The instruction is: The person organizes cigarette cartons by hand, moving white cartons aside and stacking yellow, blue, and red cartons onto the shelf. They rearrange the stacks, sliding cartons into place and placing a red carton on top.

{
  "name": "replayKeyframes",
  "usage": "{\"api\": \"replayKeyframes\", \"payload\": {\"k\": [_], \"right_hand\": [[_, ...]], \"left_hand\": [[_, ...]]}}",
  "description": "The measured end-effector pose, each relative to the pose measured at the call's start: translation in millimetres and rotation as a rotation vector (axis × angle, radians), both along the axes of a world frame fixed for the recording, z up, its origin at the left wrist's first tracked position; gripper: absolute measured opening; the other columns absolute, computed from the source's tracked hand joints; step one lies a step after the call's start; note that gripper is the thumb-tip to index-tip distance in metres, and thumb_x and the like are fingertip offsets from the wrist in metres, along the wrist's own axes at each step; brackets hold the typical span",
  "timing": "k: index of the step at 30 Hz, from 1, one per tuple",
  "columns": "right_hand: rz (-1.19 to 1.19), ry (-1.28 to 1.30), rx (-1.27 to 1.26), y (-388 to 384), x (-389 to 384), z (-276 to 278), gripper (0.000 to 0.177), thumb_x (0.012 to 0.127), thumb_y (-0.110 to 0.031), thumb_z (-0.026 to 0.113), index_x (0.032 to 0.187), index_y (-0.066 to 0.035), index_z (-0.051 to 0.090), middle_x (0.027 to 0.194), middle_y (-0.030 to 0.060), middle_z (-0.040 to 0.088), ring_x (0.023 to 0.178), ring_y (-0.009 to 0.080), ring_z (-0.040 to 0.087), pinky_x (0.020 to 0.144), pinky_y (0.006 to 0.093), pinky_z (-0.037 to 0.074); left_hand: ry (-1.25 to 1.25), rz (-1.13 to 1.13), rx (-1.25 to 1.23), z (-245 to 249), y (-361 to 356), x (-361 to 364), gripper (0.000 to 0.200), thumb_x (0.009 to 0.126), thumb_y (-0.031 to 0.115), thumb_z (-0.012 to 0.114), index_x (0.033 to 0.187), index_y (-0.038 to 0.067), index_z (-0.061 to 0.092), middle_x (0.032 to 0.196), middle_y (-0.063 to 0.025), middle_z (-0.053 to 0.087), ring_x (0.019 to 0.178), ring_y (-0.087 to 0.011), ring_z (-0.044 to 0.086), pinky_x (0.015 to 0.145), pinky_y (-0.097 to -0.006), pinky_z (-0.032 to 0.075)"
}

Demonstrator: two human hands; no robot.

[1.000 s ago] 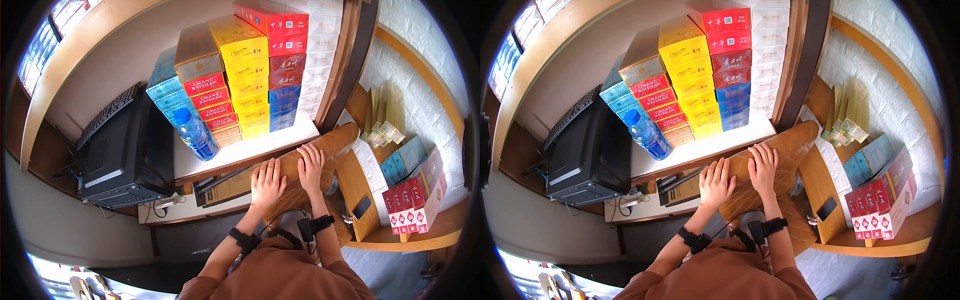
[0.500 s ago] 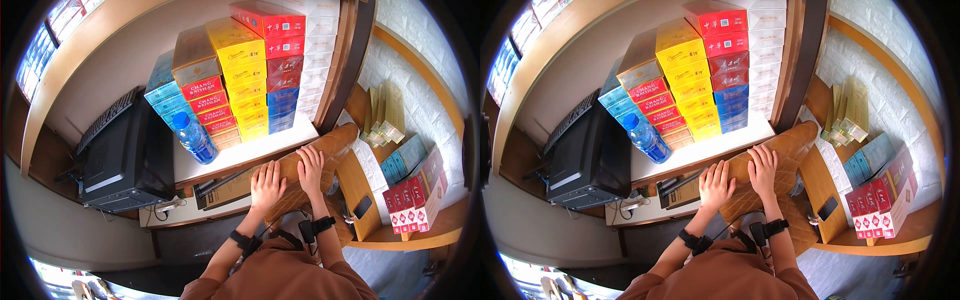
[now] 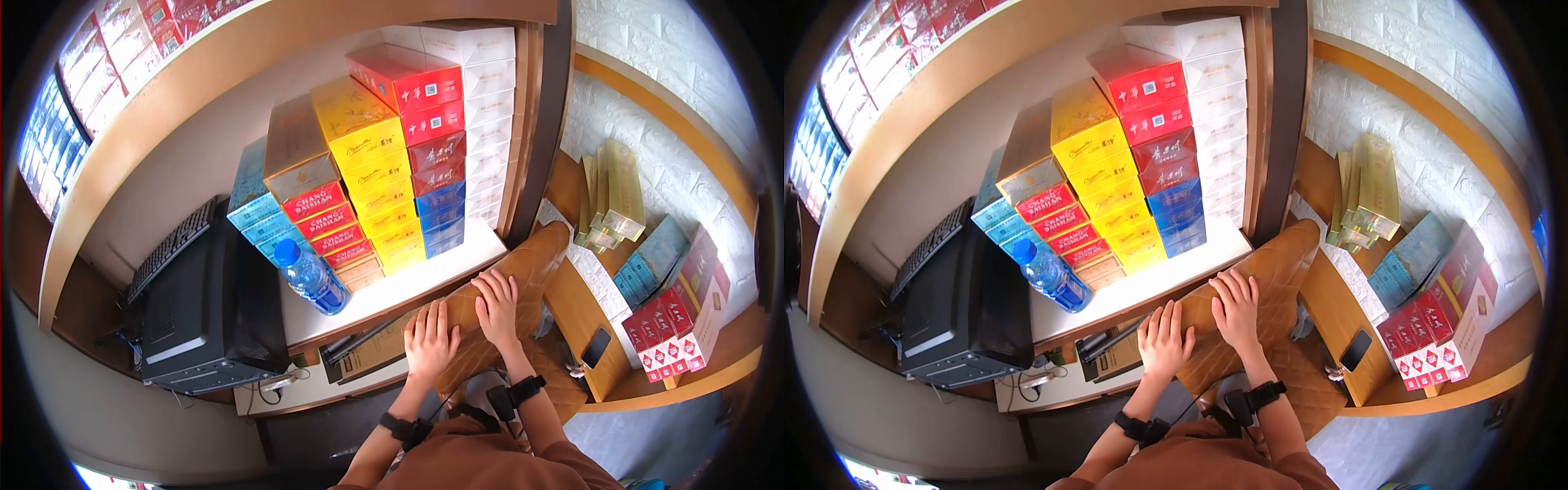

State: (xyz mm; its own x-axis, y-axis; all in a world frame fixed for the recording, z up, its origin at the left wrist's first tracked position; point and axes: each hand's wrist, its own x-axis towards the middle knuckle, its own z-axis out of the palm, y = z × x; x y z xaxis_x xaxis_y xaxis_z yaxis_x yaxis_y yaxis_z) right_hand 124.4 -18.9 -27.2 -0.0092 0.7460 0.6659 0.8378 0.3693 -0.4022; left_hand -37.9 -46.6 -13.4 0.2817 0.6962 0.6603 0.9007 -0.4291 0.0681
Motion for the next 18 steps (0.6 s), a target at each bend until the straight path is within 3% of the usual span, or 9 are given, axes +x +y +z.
{"api": "replayKeyframes", "payload": {"k": [18], "right_hand": [[0.001, 0.013, -0.019, -2.0, 0.3, 1.4, 0.03, 0.089, -0.023, 0.044, 0.113, -0.009, 0.055, 0.121, 0.0079, 0.051, 0.122, 0.026, 0.04, 0.106, 0.0459, 0.018]], "left_hand": [[-0.004, -0.012, 0.003, 3.8, -1.4, 0.3, 0.047, 0.079, 0.029, 0.057, 0.118, 0.003, 0.054, 0.115, -0.0099, 0.058, 0.102, -0.0239, 0.054, 0.089, -0.0383, 0.039]]}}
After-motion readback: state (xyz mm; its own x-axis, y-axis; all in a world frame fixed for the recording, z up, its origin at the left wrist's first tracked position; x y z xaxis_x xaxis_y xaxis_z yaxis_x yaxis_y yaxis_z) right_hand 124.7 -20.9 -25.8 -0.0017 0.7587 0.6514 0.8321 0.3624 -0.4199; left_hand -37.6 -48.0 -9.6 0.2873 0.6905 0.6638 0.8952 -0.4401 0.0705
